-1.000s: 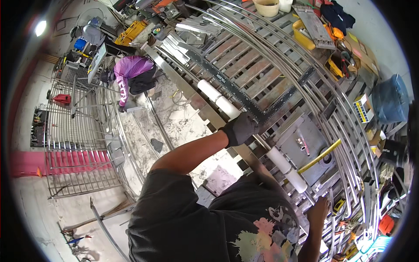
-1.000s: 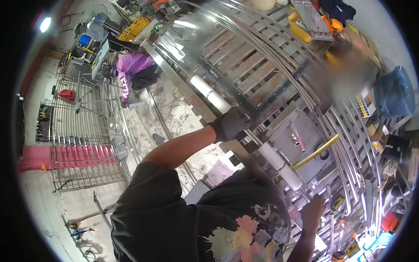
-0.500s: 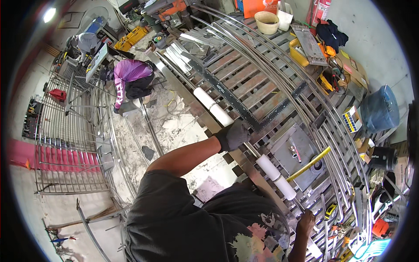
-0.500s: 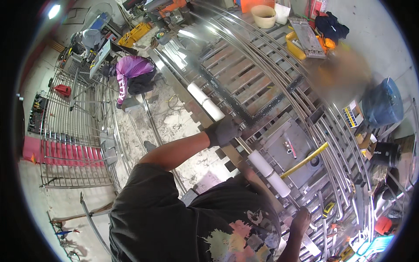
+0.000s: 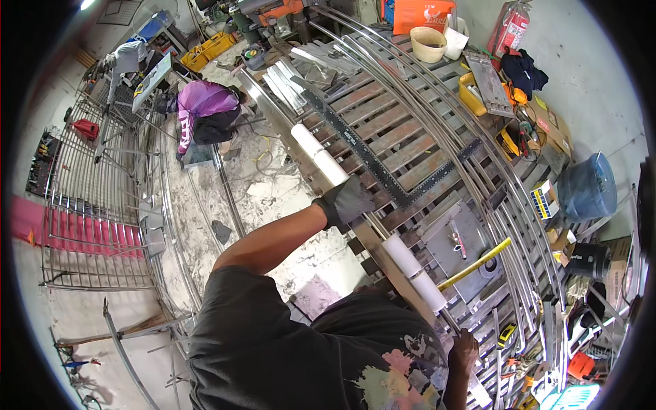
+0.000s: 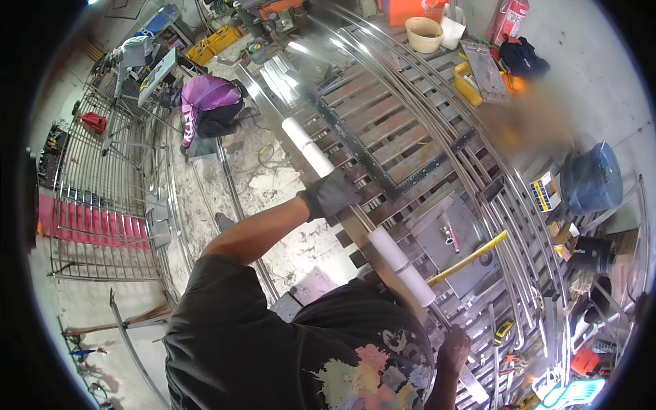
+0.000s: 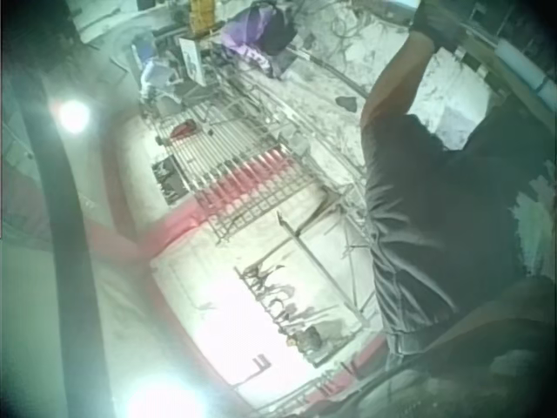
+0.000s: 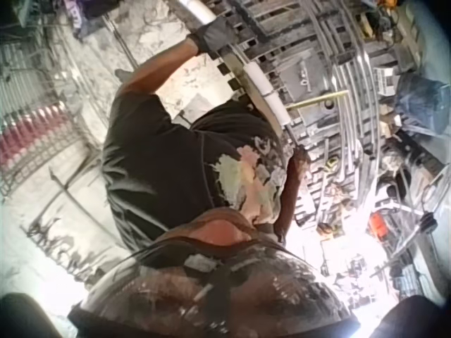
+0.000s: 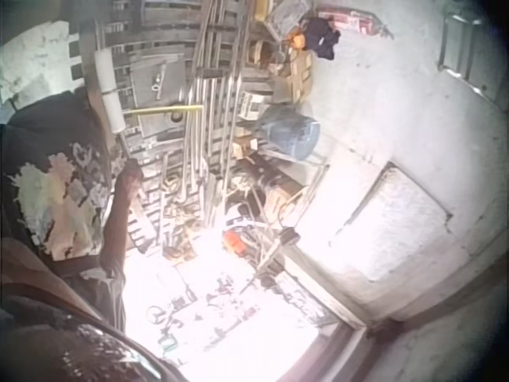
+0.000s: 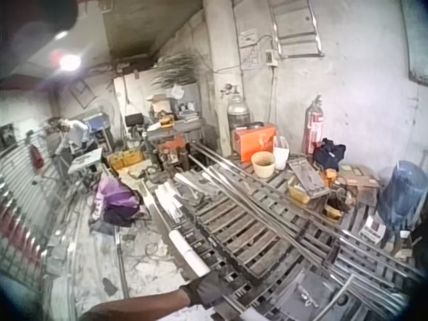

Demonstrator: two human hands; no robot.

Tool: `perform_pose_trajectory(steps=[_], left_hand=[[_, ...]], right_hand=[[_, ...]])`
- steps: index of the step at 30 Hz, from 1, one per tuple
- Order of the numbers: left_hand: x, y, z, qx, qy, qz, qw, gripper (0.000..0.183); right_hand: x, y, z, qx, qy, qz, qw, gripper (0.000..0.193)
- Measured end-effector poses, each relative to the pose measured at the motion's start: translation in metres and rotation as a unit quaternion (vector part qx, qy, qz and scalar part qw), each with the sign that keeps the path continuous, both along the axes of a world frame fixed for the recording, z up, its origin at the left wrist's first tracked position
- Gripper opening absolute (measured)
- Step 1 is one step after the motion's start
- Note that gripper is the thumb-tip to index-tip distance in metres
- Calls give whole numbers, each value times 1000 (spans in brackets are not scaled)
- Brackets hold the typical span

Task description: Measure and mark metal strips for fabrication using a tape measure and a marker.

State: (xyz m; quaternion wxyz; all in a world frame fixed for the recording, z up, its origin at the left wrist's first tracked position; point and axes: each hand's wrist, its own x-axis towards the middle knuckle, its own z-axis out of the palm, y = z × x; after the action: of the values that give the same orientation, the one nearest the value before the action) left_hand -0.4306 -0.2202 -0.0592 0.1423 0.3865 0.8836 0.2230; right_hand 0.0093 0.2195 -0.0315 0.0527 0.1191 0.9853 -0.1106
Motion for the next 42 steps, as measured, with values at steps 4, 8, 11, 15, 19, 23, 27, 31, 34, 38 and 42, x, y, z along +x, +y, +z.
perform_pose_trajectory(steps=[4, 8, 11, 15, 19, 23, 27, 31, 34, 38, 42], left_hand=[[1, -8, 24, -211, 208, -117, 948, 17], [-7, -30, 1, -131, 264, -86, 952, 15], [-17, -43, -30, 48, 270, -60, 960, 16], [-18, -52, -52, 39, 136, 23, 990, 16], [-13, -55, -47, 229, 51, 19, 972, 18], [-16, -56, -35, -22, 199, -43, 979, 35], [-16, -62, -23, -55, 320, -103, 940, 34], [-22, -75, -18, -103, 133, -103, 980, 38], [-28, -74, -20, -159, 145, -80, 973, 46], [-33, -66, -11, -144, 127, -77, 978, 30], [-34, -62, 11, -202, 129, -92, 966, 40]], right_hand=[[0, -4, 7, -14, -11, 13, 1000, 33], [14, -2, 5, 1, -48, 9, 999, 33], [28, 0, -4, 9, -20, 10, 1000, 31], [41, 3, -24, -3, 5, 10, 1000, 31], [49, 4, -45, 27, -9, 11, 1000, 31], [52, 0, -56, 62, -15, 5, 998, 30], [52, -8, -59, 46, -33, -39, 998, 24], [53, -23, -59, -55, -7, -68, 996, 30], [58, -33, -54, 15, 64, -24, 998, 40], [50, -43, -47, 46, 1, -42, 998, 38], [46, -44, -50, 29, 61, -44, 997, 37]])
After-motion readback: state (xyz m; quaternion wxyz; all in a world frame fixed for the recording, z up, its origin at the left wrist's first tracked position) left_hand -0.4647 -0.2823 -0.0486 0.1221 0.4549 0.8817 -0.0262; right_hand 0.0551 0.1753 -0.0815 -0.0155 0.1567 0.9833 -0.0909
